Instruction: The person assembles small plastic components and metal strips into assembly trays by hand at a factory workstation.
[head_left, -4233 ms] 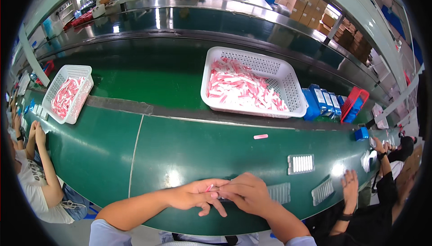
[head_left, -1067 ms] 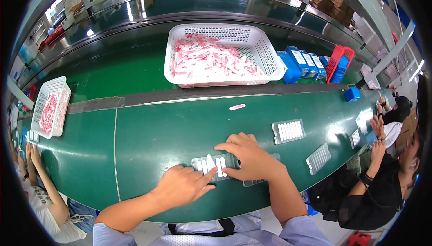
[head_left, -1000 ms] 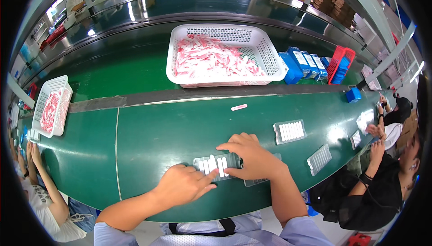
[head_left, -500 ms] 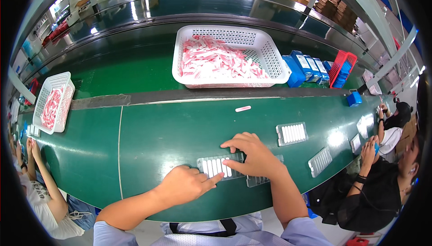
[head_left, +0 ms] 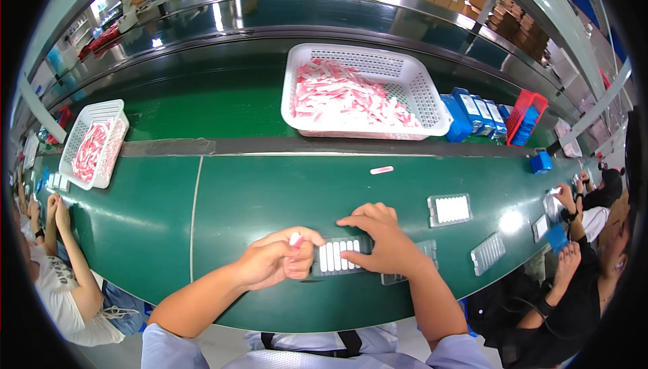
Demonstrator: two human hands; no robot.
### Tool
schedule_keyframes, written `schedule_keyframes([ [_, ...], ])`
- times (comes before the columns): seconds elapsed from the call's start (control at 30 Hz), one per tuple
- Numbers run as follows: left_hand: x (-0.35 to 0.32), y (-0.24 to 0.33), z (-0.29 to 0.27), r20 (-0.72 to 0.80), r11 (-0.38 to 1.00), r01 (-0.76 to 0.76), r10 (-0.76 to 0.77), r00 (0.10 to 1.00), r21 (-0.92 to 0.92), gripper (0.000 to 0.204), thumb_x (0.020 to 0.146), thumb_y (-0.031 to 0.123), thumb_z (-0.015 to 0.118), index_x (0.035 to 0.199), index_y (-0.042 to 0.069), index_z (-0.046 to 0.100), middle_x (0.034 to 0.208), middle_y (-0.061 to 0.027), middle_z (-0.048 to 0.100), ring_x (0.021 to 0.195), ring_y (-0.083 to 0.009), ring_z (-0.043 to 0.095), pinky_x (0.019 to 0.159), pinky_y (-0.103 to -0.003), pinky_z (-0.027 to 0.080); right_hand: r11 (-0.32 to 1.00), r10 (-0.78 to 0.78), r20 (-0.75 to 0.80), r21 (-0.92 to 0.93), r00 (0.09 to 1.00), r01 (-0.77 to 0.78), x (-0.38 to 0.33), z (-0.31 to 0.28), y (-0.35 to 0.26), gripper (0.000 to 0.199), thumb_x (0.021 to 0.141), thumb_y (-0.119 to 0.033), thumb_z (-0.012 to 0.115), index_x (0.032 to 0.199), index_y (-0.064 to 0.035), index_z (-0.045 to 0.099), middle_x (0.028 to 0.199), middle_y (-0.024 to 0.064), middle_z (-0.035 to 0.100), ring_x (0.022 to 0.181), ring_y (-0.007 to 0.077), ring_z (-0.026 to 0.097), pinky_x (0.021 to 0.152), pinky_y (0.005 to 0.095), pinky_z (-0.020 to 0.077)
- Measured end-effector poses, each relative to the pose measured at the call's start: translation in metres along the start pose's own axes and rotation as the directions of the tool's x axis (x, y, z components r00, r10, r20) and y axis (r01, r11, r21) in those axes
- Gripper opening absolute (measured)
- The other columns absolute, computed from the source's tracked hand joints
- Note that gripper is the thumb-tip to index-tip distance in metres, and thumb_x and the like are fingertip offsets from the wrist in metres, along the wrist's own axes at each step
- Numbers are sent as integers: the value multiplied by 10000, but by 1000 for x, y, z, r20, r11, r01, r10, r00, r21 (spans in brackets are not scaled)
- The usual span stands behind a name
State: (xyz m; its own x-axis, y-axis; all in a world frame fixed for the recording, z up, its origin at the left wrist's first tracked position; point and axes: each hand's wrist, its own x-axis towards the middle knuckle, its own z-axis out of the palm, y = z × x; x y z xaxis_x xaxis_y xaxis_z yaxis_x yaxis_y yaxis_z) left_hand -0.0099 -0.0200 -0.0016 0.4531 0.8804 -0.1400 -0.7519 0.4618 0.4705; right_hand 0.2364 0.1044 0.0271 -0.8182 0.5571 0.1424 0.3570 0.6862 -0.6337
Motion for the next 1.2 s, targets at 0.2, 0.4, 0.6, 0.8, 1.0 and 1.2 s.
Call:
schedule_keyframes([
  [0.2,2,-2,9,-33,964,77,-71,997,253,514,1128,259,403,1585,37,326,1300,-148,597,1074,-232,644,861,-329,545,990,-78,-319,87,945,111,4,9,-8,366,780,-210,833,1120,-128,726,927,17,627,891,232,571,885,379,390],
  [0.4,-2,-3,12,19,888,216,-245,969,406,500,1131,290,391,1557,29,374,1425,-185,565,1152,-282,679,822,-344,587,965,-197,-284,113,938,237,8,21,-33,205,779,-110,814,979,-113,773,829,20,659,799,202,601,803,362,428],
  [0.6,-1,1,19,-129,892,103,-50,990,440,428,1132,302,385,1390,3,550,1077,-140,682,900,-239,701,652,-301,533,804,238,-313,594,919,-6,-3,5,-10,94,864,-34,768,955,-15,775,781,49,703,679,124,625,651,290,479],
  [0.8,-3,0,2,-217,877,-310,405,888,366,372,1120,360,408,1043,53,602,665,30,288,575,-100,273,511,-267,260,501,443,-154,860,883,-101,-6,-11,-3,87,920,3,723,977,62,752,806,115,742,671,115,672,613,238,528],
  [1.0,0,3,4,-163,869,-259,354,921,421,473,1115,462,341,1039,66,588,666,47,247,579,-95,249,523,-265,239,405,396,-14,900,918,-161,-13,-28,15,84,927,-10,719,977,50,751,839,117,753,665,94,651,601,232,521],
  [1.2,1,0,-4,-46,889,-259,297,954,378,504,1097,483,288,1145,64,563,673,40,258,582,-95,244,533,-260,228,932,187,255,259,949,-253,-13,-36,17,207,824,-94,802,1025,-72,757,739,17,684,667,162,611,625,309,472],
])
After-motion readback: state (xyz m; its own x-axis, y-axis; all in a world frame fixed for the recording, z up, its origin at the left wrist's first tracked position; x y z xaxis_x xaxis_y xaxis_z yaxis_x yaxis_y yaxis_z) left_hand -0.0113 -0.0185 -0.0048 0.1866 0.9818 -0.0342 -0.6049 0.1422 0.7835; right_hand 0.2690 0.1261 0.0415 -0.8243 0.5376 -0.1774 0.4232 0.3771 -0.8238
